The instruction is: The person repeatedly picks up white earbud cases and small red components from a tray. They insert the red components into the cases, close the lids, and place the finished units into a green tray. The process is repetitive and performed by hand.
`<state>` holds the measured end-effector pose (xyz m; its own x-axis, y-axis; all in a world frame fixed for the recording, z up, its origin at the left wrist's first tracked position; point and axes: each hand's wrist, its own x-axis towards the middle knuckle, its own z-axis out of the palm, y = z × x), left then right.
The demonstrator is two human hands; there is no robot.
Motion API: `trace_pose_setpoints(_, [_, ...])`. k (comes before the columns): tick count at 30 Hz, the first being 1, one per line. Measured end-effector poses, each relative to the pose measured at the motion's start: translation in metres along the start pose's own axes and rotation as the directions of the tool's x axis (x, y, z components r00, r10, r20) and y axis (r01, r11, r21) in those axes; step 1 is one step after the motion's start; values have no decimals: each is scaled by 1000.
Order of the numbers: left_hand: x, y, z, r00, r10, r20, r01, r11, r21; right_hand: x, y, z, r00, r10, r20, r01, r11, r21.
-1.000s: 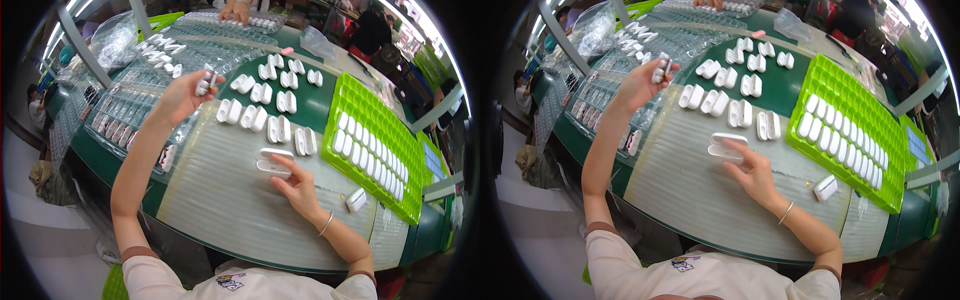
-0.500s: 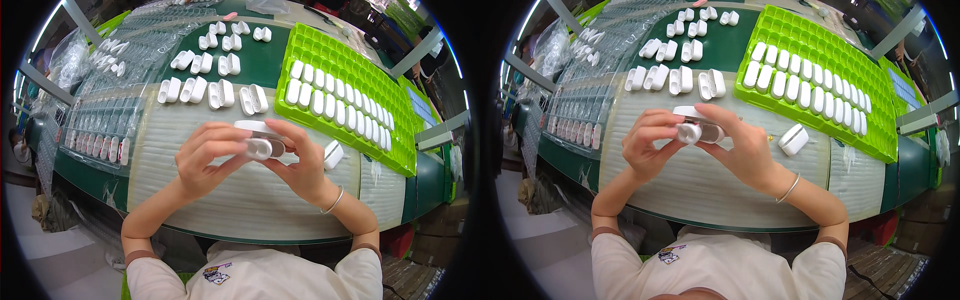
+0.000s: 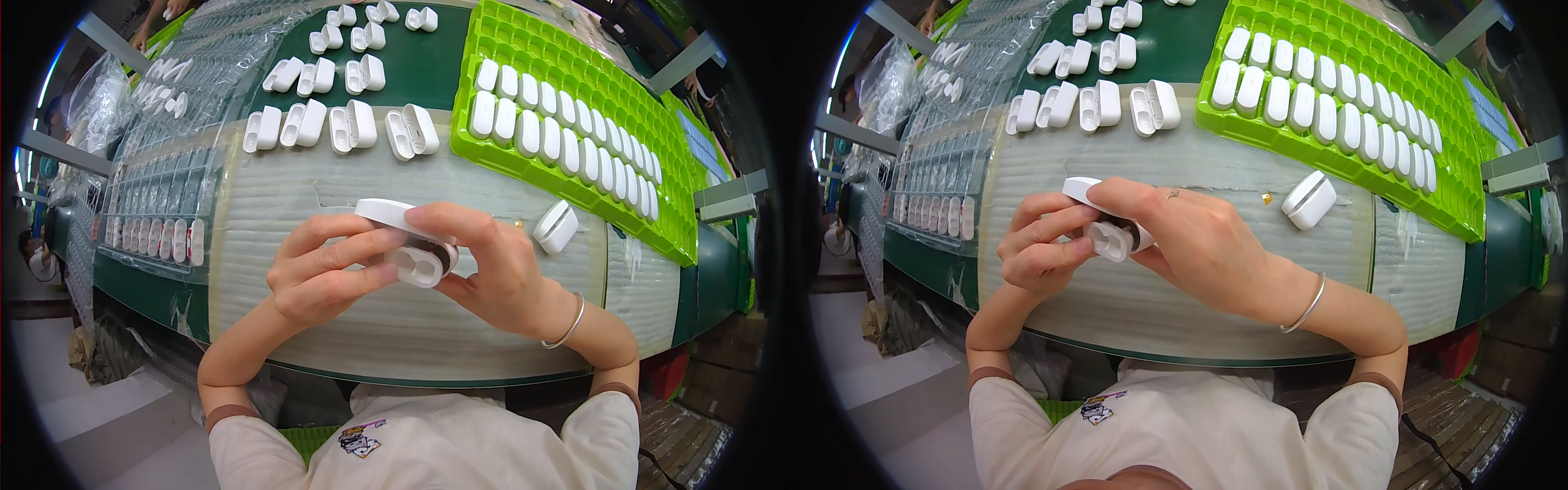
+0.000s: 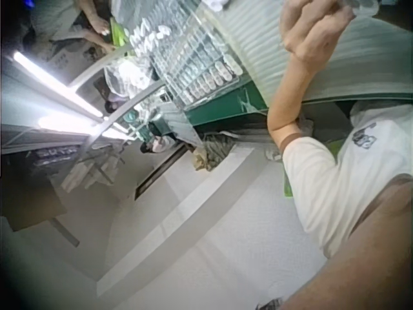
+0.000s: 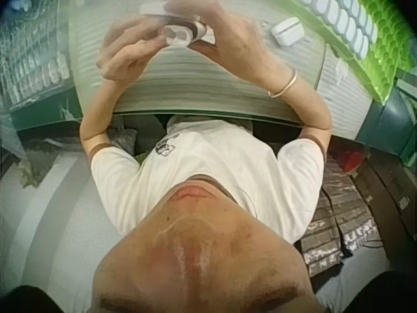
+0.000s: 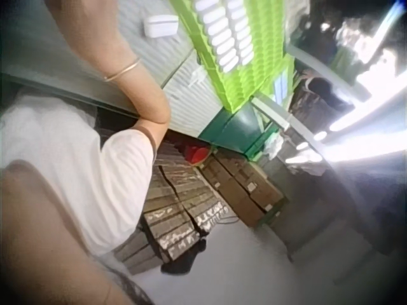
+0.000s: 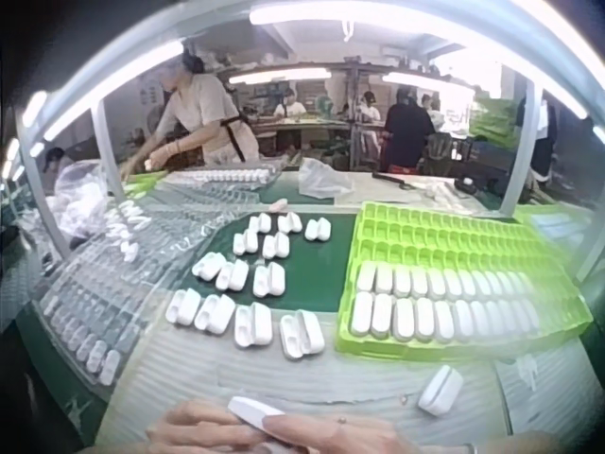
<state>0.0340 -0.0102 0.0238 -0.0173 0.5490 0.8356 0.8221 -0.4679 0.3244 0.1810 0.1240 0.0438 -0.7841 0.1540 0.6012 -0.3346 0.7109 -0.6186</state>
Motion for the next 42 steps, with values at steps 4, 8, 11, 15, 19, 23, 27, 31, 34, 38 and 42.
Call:
trace_pose_setpoints(4, [2,-2,0,999,-51,0,51,996,-69,0,-3,2,986,162,49,-167,977,130])
trace_pose_setpoints(8, [5,-1,-1,993,-109,50,117,973,-201,10,7,-8,847,308,432,-523,623,581])
trace_pose_setpoints(11, [5,2,3,992,-94,80,113,956,-270,10,15,-4,817,207,538,-544,587,600])
trace_pose_setpoints(15, [3,4,6,995,-66,78,87,947,-310,7,17,0,855,90,510,-428,678,597])
trace_pose_setpoints(19, [2,8,1,988,-72,140,113,944,-311,5,16,1,884,43,466,-344,737,582])
trace_pose_setpoints(23, [5,7,3,993,-56,101,86,944,-318,4,17,2,889,32,457,-318,760,567])
trace_pose_setpoints(27, [5,8,3,997,-25,71,45,957,-285,4,14,3,882,55,467,-332,776,536])
trace_pose_setpoints(31, [1,5,5,998,40,53,-23,955,-297,3,12,5,880,45,473,-321,790,522])
trace_pose_setpoints(34, [2,3,5,997,72,41,-57,952,-301,4,10,4,868,62,493,-358,766,534])
trace_pose_setpoints(38, [7,3,-2,989,120,89,-101,977,-189,5,9,3,874,57,482,-365,732,575])
trace_pose_setpoints(42, [7,5,-5,989,111,102,-98,987,-125,3,11,6,891,-10,454,-281,773,569])
